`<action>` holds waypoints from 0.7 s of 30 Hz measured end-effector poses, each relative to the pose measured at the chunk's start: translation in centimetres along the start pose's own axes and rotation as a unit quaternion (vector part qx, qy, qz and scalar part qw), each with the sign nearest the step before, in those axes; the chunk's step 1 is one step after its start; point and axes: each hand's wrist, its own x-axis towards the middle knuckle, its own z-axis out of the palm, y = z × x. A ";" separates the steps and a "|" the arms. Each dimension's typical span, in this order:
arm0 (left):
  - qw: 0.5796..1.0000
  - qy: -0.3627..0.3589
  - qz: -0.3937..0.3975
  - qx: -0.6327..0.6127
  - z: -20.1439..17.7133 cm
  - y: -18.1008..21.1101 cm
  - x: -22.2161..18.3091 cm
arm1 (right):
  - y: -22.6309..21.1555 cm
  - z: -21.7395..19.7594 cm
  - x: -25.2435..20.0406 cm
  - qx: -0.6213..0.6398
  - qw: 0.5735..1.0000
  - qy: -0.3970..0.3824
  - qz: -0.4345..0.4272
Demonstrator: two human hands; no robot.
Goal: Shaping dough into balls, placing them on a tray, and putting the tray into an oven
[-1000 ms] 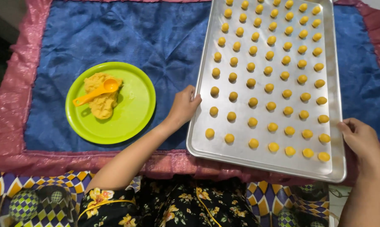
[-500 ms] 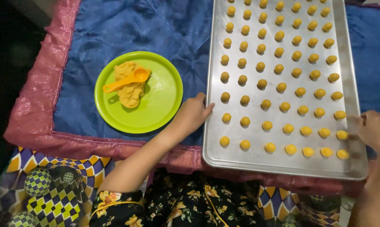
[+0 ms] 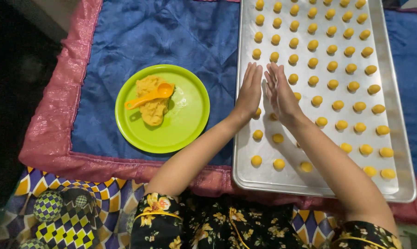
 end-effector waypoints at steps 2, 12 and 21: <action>1.000 0.014 0.005 0.011 -0.2 -2.3 2.1 | 1.1 0.0 1.4 0.009 1.000 0.018 0.016; 0.998 0.009 -0.055 -0.027 -0.5 0.9 2.1 | 3.1 1.6 2.7 0.055 0.996 0.062 0.035; 0.999 -0.010 -0.048 -0.015 -0.8 -0.4 2.4 | 2.1 2.1 2.3 0.041 0.996 0.059 0.052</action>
